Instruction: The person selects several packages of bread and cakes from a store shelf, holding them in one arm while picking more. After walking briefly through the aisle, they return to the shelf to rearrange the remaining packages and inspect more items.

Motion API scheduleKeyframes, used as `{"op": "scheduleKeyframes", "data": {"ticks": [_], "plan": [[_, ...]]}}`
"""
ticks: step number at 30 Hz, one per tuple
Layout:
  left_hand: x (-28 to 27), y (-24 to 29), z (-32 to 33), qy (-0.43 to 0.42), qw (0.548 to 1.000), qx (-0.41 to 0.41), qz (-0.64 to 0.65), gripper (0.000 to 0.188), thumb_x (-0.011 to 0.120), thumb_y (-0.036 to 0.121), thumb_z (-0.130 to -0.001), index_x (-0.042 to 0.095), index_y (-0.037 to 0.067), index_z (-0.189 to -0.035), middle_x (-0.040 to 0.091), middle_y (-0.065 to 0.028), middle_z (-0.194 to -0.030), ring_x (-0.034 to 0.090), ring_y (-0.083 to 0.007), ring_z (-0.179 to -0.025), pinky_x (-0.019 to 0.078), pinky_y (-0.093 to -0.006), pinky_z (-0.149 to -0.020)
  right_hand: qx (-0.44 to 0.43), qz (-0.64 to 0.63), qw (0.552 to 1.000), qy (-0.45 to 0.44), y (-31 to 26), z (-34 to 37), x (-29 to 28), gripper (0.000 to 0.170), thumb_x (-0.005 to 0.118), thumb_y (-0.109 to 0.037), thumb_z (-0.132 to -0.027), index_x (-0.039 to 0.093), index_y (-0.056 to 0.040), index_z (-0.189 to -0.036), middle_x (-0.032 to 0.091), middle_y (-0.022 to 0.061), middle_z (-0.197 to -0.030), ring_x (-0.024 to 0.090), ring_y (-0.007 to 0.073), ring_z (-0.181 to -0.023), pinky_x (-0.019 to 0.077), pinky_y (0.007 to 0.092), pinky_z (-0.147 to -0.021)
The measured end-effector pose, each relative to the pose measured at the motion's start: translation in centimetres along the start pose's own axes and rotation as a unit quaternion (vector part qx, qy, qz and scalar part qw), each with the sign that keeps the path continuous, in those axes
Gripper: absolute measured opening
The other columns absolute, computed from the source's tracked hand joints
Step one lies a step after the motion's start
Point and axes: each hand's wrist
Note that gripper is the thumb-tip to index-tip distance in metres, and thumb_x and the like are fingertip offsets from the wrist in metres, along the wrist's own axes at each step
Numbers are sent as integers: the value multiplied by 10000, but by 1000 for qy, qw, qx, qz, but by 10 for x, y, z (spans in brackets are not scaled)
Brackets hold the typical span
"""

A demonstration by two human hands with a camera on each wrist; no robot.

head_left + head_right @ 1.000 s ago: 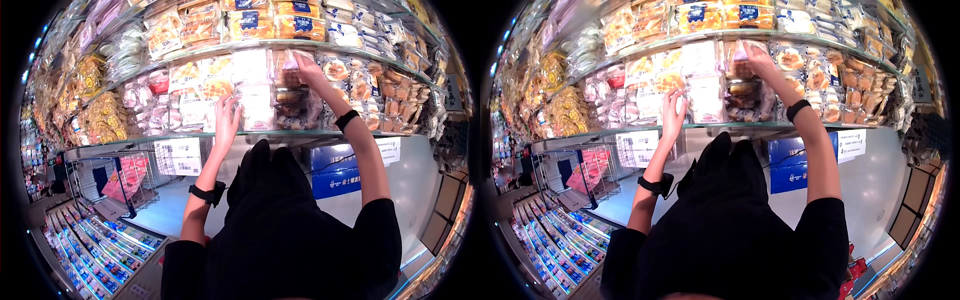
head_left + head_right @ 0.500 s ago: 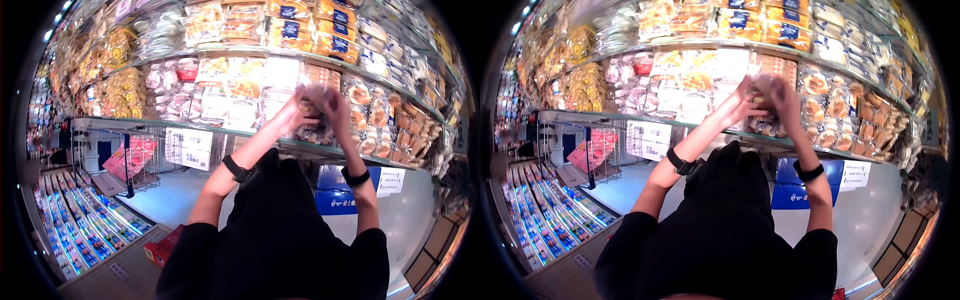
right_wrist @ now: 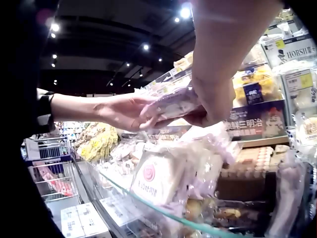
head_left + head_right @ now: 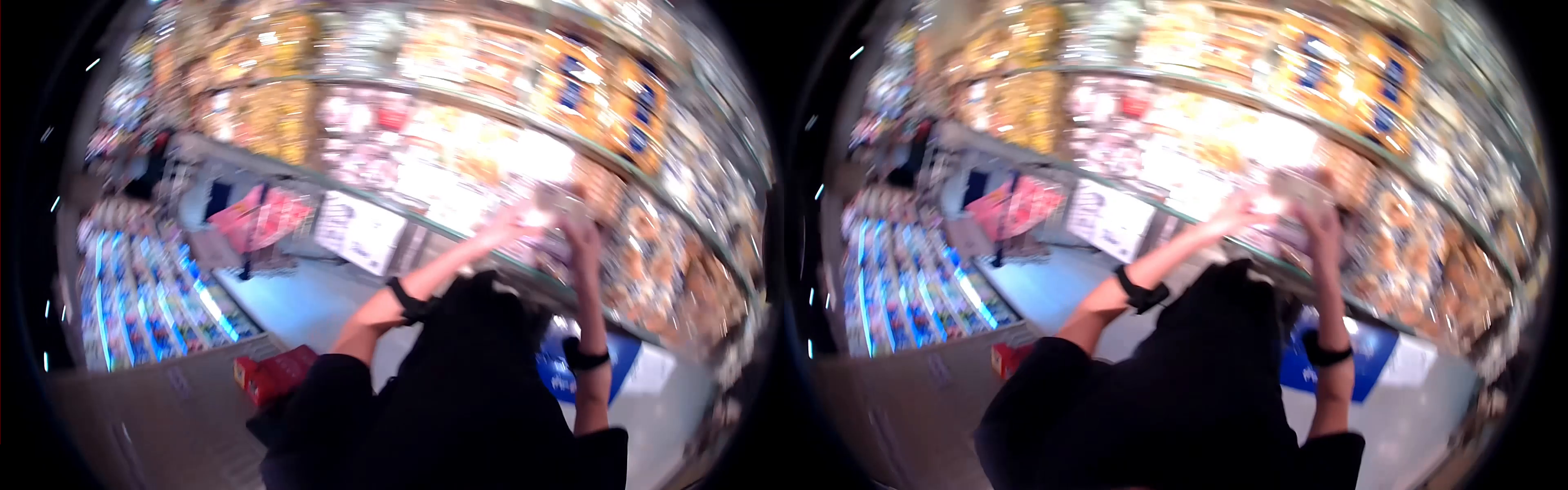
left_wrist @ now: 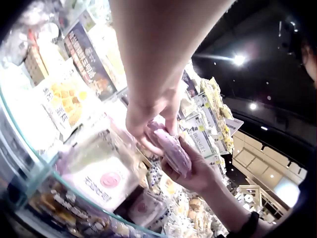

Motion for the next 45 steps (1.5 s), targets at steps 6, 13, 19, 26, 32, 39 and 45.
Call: {"op": "scheduleKeyframes", "data": {"ticks": [6,13,19,26,32,39,45], "plan": [[-44,-7,4,266,943,89,-181,527,565,307,-838,360,18,-1229,393,-152,-1135,420,-242,-1058,347,-318,-914,-115,-164,977,-74,-1,-66,48,379,593,-162,-829,453,-3,-1144,551,92,-1005,570,162,-850,489,294,-696],[-56,-42,-10,282,937,38,-204,637,486,368,-873,253,-27,-1316,327,-239,-1292,312,-326,-1221,235,-367,-1028,-206,49,977,7,61,-111,59,529,676,-203,-769,431,49,-1164,539,93,-1020,522,171,-888,429,278,-786],[-33,-42,-20,274,937,48,-209,562,486,318,-881,307,-45,-1270,372,-244,-1255,368,-319,-1181,272,-352,-1001,-256,180,940,136,37,-81,52,382,648,-145,-764,503,28,-1072,537,118,-889,533,195,-814,450,303,-705],[-29,-32,-21,241,936,35,-256,490,497,245,-878,349,-72,-1221,471,-218,-1131,446,-288,-1080,328,-321,-935,-266,221,924,163,42,-62,36,526,659,-206,-745,434,41,-1152,490,180,-999,475,313,-917,380,386,-806],[-6,-20,-26,194,927,42,-319,571,495,255,-869,283,-130,-1233,439,-315,-1141,450,-399,-1076,358,-382,-909,-257,285,908,167,63,-57,45,390,528,-186,-847,448,-41,-1200,499,181,-977,517,340,-903,413,380,-772],[-9,-1,-20,186,831,26,-524,559,529,264,-850,324,-108,-1213,388,-291,-1198,408,-389,-1103,337,-411,-927,-270,263,879,292,50,-38,-2,297,593,-218,-814,537,-29,-1036,573,148,-802,565,269,-692,443,344,-612],[-9,14,9,238,826,135,-494,404,512,186,-865,390,-44,-1173,415,-217,-1178,378,-362,-1132,295,-394,-959,-61,522,798,295,57,4,-73,334,581,-340,-807,473,-26,-840,586,164,-605,594,335,-587,447,427,-511]]}}
Point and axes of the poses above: each hand's wrist, its own z-axis away from the middle knuckle, its own x-axis out of the palm, y = z × x
